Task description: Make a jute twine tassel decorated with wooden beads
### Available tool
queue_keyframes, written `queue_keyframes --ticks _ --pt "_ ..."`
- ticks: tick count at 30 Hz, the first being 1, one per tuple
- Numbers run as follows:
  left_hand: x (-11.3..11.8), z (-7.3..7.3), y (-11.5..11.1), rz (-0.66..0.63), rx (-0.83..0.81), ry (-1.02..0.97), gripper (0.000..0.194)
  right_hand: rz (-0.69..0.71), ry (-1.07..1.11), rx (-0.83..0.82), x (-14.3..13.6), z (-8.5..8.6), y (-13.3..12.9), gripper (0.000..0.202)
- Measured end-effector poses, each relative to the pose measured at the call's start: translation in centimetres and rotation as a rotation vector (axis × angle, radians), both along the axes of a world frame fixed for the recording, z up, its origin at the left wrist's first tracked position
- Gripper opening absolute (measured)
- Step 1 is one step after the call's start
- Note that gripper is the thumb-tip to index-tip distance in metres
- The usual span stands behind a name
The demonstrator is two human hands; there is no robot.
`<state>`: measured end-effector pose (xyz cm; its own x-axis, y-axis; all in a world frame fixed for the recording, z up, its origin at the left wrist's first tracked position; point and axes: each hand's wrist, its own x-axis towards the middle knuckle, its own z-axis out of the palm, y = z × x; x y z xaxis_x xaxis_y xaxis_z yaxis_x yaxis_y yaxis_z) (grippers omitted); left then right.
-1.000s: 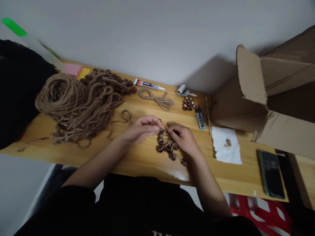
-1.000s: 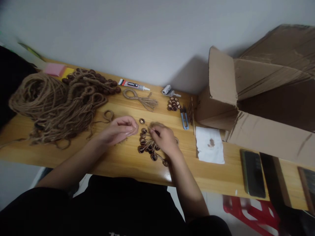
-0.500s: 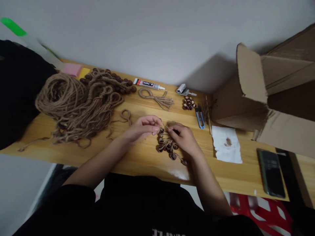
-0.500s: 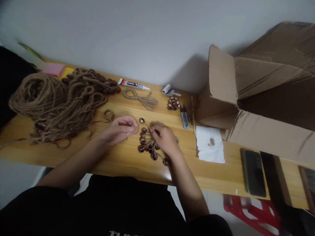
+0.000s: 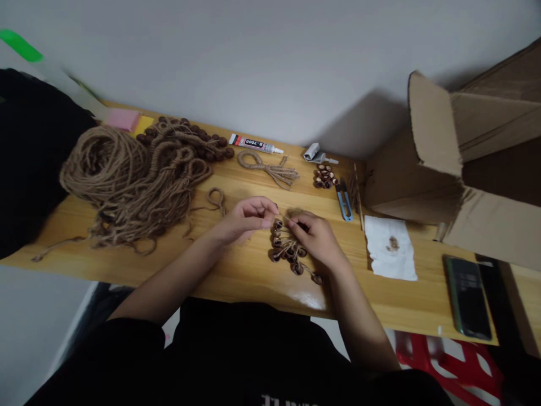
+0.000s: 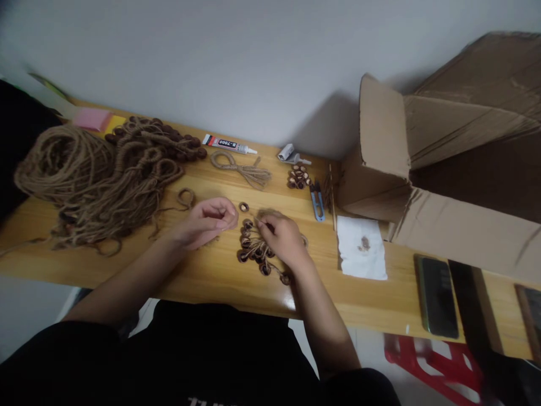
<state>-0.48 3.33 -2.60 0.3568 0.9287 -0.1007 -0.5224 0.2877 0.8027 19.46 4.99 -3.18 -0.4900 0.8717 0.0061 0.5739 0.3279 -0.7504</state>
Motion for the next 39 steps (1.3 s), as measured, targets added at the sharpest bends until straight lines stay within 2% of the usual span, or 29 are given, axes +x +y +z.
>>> queue_keyframes --ticks 16,19,23,26,29,35,39 --pt "0.13 -0.12 0.25 0.112 0.008 0.023 0.020 -0.007 -0.022 -0.015 0.05 0.05 -0.03 0.023" --pt "0.13 -0.27 0.19 0.126 0.043 0.135 0.017 -0.003 -0.008 -0.012 0.09 -0.04 0.02 0.021" --pt "0.17 -0.08 -0.06 0.073 0.182 0.421 0.010 0.006 0.020 -0.010 0.11 -0.10 0.05 0.018" --pt "0.33 0.20 -0.27 0.013 0.313 0.629 0.018 -0.002 0.005 -0.014 0.13 -0.10 0.05 0.017" --pt "0.49 0.27 -0.36 -0.007 0.372 0.766 0.023 -0.002 -0.002 -0.012 0.15 -0.05 0.05 0.016" --pt "0.44 -0.22 -0.20 0.009 0.350 0.757 0.022 0.008 0.013 -0.027 0.13 0.13 0.01 0.016" --pt "0.46 -0.39 -0.17 0.013 0.315 0.721 0.010 0.006 -0.004 -0.016 0.10 0.17 -0.03 0.017"
